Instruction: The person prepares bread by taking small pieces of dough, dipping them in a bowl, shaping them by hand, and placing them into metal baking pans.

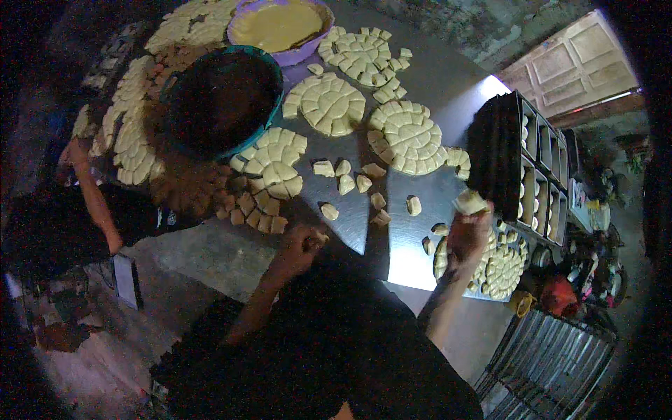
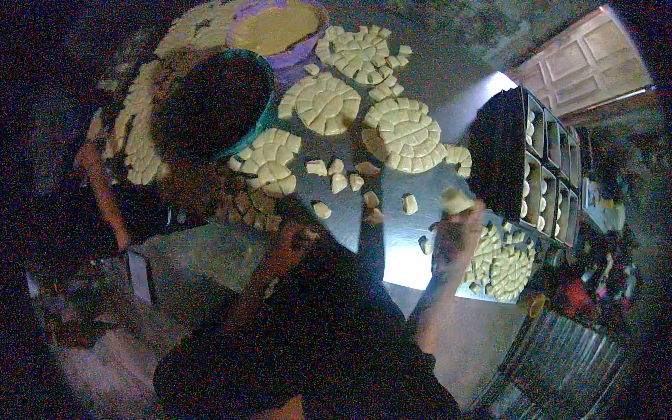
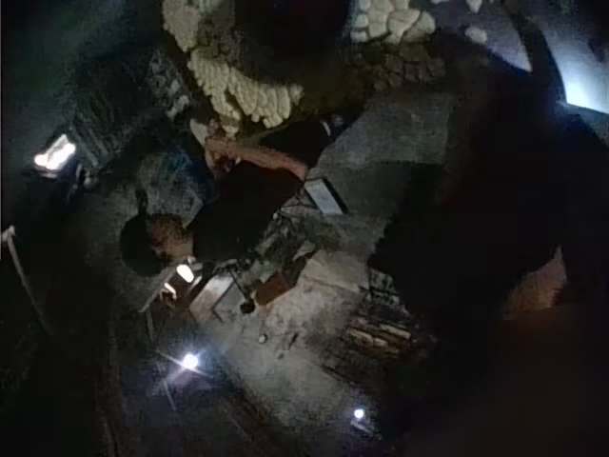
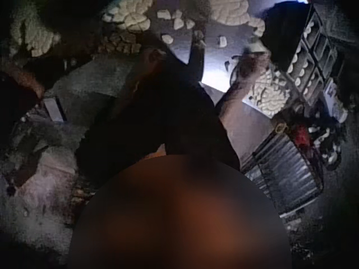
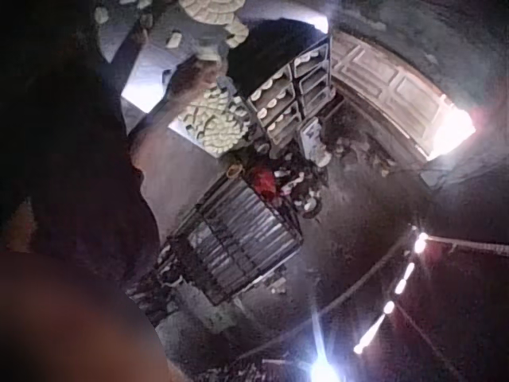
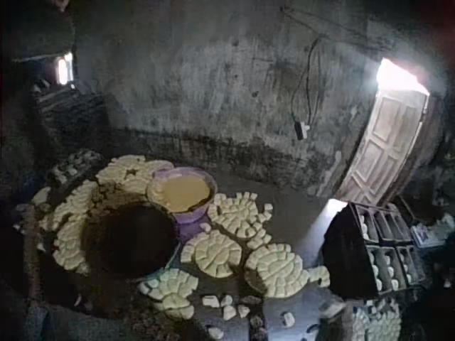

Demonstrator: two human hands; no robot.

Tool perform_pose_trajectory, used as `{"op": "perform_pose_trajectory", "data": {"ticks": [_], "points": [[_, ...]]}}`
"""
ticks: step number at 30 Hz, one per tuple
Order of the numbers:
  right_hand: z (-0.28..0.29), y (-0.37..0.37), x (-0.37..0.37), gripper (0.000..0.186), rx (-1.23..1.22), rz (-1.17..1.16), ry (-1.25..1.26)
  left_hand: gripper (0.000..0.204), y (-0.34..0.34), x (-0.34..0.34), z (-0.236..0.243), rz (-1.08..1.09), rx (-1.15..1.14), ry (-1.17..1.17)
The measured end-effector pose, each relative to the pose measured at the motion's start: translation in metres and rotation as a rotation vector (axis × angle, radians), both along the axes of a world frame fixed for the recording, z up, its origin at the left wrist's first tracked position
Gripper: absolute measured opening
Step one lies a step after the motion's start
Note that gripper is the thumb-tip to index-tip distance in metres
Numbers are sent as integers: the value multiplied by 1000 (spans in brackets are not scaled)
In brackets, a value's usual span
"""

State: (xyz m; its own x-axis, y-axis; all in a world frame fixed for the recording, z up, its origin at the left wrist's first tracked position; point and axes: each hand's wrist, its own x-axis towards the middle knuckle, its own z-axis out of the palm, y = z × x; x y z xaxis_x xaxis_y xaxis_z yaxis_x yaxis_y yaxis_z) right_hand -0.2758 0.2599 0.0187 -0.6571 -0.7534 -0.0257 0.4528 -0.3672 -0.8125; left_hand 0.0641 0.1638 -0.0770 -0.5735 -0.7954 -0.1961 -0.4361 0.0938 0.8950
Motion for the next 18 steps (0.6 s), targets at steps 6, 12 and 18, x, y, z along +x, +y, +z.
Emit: {"op": "perform_pose_trajectory", "data": {"ticks": [6, 12, 18], "points": [[-53, -5, -37, 42, 765, -108, 1028, 37, -52, -4, 8, 59, -91, 221], [-113, 9, 59, 24, 940, 99, 863, 48, -70, -39, 4, -2, -519, -36], [-93, -25, 120, 24, 882, 95, 833, 34, -43, -45, -55, -189, -504, -122]]}}
